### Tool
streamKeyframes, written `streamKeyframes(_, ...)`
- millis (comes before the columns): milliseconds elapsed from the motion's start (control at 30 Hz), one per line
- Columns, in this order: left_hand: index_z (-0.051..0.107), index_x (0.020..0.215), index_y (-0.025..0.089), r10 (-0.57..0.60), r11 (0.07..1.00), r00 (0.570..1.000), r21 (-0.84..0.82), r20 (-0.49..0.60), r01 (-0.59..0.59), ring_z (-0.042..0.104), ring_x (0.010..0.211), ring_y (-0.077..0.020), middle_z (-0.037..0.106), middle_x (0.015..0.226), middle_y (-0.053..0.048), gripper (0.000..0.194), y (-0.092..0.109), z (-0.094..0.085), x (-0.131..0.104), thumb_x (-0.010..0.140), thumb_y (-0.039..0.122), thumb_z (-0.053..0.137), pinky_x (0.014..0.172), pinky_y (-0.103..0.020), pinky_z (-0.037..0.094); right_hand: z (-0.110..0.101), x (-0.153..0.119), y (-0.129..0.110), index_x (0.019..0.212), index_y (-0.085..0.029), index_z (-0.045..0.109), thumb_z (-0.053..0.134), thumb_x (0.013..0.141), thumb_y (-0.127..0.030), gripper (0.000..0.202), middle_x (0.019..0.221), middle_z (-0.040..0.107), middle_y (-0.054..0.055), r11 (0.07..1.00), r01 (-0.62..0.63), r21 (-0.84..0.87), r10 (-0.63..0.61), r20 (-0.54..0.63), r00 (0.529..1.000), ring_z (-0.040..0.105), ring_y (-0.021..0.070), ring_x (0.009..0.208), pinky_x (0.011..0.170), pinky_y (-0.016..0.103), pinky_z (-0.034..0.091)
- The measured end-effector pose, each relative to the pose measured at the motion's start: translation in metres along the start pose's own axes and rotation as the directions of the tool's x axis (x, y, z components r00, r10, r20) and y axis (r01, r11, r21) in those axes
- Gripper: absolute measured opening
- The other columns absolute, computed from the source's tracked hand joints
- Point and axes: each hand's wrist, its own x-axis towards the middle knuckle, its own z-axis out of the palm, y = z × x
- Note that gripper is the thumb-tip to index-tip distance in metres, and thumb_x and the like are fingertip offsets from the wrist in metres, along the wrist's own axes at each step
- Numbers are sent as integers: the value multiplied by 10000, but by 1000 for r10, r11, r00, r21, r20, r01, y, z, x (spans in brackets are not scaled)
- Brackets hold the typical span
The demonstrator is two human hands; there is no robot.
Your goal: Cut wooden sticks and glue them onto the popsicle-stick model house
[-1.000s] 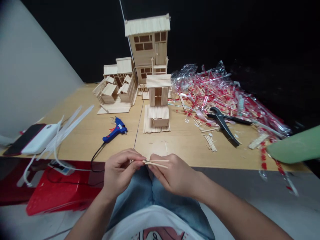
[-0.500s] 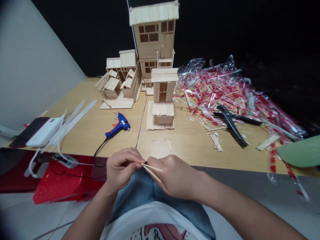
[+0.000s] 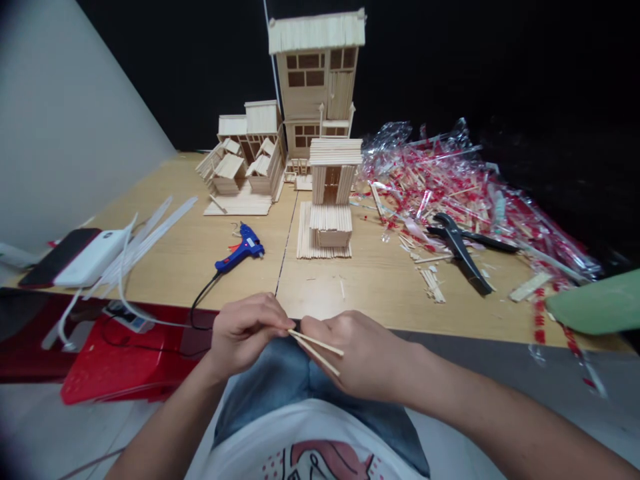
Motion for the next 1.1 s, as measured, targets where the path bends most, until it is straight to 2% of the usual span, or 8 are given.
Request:
streamKeyframes(100,754,831,157,-65,997,996,-51,-65,62,636,618,-137,717,685,-69,45,-1,3,-2,833,163,709,578,-250,508,5,3,1,820,-209,421,339,958,-142,174,630,388,-46,1000,18,2,-18,-65,998,291,114,500,493,255,236)
streamKeyframes(233,742,765,153,-109,984,975,-160,-194,79,614,574,-133,699,638,-62,90,-5,10,-6,817,227,739,538,-241,491,9,7,1,851,-193,454,322,944,-112,181,673,450,-17,997,77,-17,-78,-123,989,328,120,517,514,260,262)
streamKeyframes(300,752,806,156,-66,993,989,-105,-131,52,624,597,-135,708,661,-66,25,-5,6,-4,814,170,733,565,-249,502,7,6,0,852,-192,457,327,955,-125,179,660,444,-25,1000,28,10,-27,-69,997,318,115,506,501,259,248)
streamKeyframes(400,760,867,154,-22,1000,1000,-18,-3,22,646,646,-143,726,707,-78,90,-4,-2,0,815,101,710,612,-261,520,5,4,-1,831,-204,440,342,970,-155,177,612,411,-48,997,-49,66,50,-21,999,305,107,486,481,247,230)
streamKeyframes(600,754,791,154,-112,991,978,-85,-175,99,630,592,-139,711,651,-62,56,-5,5,-2,824,190,725,565,-248,497,15,12,5,839,-198,462,321,982,-129,212,656,495,-16,998,58,-13,-59,-251,966,370,116,495,498,254,286)
streamKeyframes(767,756,896,159,-137,985,983,89,-120,148,684,721,-158,755,793,-81,76,4,7,0,845,170,700,673,-265,531,17,14,7,800,-205,467,323,1017,-156,265,673,507,-18,994,109,21,-92,-397,913,444,112,528,520,238,337)
streamKeyframes(933,750,941,164,-71,977,993,196,-96,88,696,758,-158,764,834,-80,118,9,10,2,871,142,658,703,-264,552,19,10,7,779,-209,465,318,1031,-180,294,661,511,-22,994,103,35,-78,-427,901,461,112,531,524,236,354)
streamKeyframes(1100,760,915,162,-33,984,991,170,-132,55,687,717,-153,758,791,-77,119,9,12,3,831,105,700,664,-256,542,20,7,7,804,-201,483,337,1016,-153,262,670,514,-14,994,105,1,-95,-429,898,474,119,547,529,240,362)
